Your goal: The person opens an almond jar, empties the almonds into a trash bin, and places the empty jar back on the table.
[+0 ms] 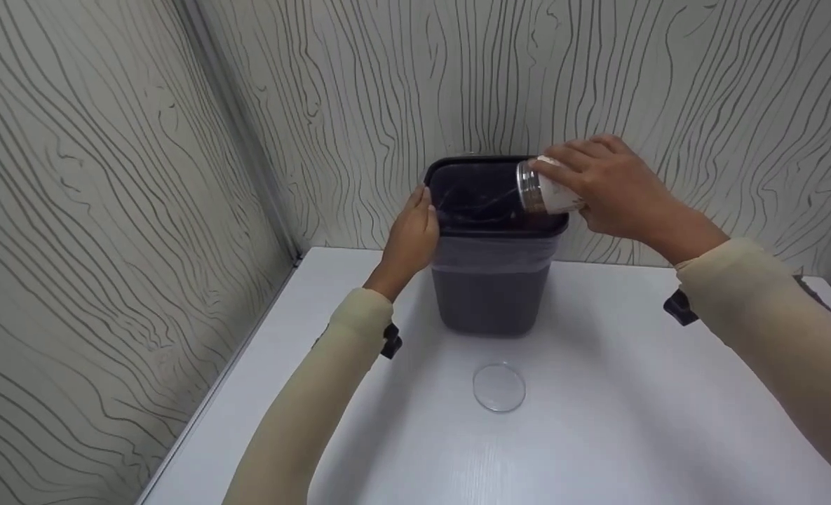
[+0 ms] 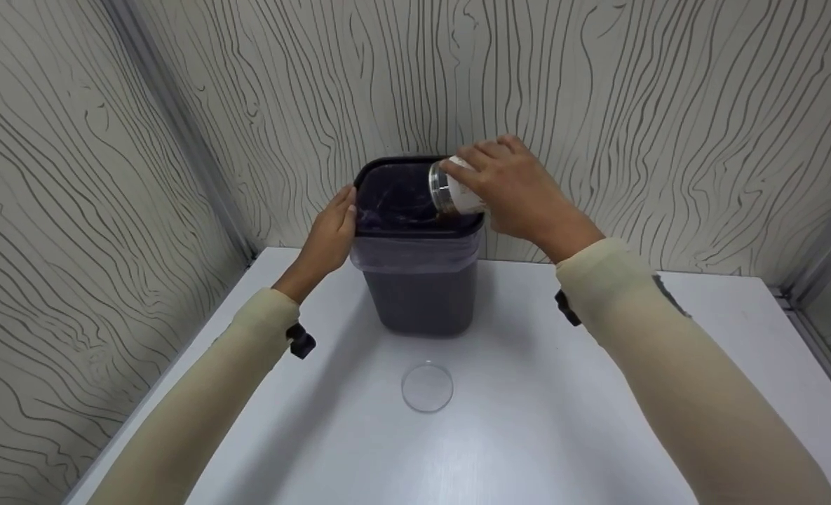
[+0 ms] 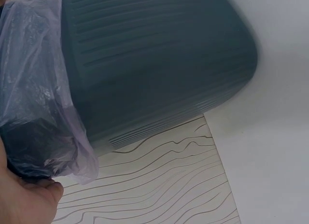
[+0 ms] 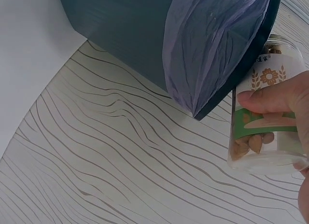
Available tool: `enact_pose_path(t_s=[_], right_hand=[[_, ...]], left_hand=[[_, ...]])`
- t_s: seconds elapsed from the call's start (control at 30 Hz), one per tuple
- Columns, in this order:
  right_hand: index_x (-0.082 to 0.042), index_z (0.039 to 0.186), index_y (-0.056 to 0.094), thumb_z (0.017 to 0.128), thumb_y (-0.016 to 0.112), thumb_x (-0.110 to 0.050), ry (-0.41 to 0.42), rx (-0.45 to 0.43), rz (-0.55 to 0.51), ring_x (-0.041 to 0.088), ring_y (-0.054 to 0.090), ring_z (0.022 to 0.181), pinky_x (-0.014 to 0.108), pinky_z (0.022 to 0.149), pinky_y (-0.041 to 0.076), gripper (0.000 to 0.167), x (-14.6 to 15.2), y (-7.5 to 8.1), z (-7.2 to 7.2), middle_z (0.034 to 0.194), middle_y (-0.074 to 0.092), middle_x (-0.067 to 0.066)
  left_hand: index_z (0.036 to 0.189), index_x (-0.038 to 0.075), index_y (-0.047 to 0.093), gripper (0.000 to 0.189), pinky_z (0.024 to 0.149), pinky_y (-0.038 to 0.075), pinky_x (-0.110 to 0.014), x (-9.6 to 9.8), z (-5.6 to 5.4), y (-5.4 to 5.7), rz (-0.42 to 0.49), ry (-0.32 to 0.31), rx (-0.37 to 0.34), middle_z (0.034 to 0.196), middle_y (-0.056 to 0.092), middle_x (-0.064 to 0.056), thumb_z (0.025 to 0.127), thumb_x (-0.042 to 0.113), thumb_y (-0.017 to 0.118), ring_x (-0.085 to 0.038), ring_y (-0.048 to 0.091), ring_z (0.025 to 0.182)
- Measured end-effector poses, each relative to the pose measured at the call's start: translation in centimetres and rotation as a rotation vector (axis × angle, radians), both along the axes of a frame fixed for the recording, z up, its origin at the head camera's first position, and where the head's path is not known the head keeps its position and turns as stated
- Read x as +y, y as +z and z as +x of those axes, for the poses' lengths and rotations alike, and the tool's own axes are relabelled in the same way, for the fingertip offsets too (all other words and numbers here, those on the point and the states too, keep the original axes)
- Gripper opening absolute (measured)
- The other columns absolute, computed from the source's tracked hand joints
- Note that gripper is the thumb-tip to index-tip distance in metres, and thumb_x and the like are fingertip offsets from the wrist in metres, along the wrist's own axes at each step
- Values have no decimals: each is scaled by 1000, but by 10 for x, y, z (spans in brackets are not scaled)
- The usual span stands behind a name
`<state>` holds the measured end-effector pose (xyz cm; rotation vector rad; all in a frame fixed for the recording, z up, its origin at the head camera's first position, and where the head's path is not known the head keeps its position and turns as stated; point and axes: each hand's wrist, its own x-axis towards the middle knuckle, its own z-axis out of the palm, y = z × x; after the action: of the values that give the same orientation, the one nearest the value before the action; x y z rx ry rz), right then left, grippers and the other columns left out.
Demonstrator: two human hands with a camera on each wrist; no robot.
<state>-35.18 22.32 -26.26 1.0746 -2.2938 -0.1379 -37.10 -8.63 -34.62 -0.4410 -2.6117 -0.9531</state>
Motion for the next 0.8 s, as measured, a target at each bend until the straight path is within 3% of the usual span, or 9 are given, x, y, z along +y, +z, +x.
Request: enact_pose_path(t_s=[0.8], right_hand=[[-15, 150, 48, 64, 84, 11, -10, -16, 26, 44, 48, 132, 62, 110, 33, 97, -2, 2, 0, 146, 52, 19]], left_hand=[[156, -7, 27, 54, 123, 21, -36, -2, 0, -1, 10, -20, -5, 165, 23, -19, 111, 23, 26, -27, 21, 153]])
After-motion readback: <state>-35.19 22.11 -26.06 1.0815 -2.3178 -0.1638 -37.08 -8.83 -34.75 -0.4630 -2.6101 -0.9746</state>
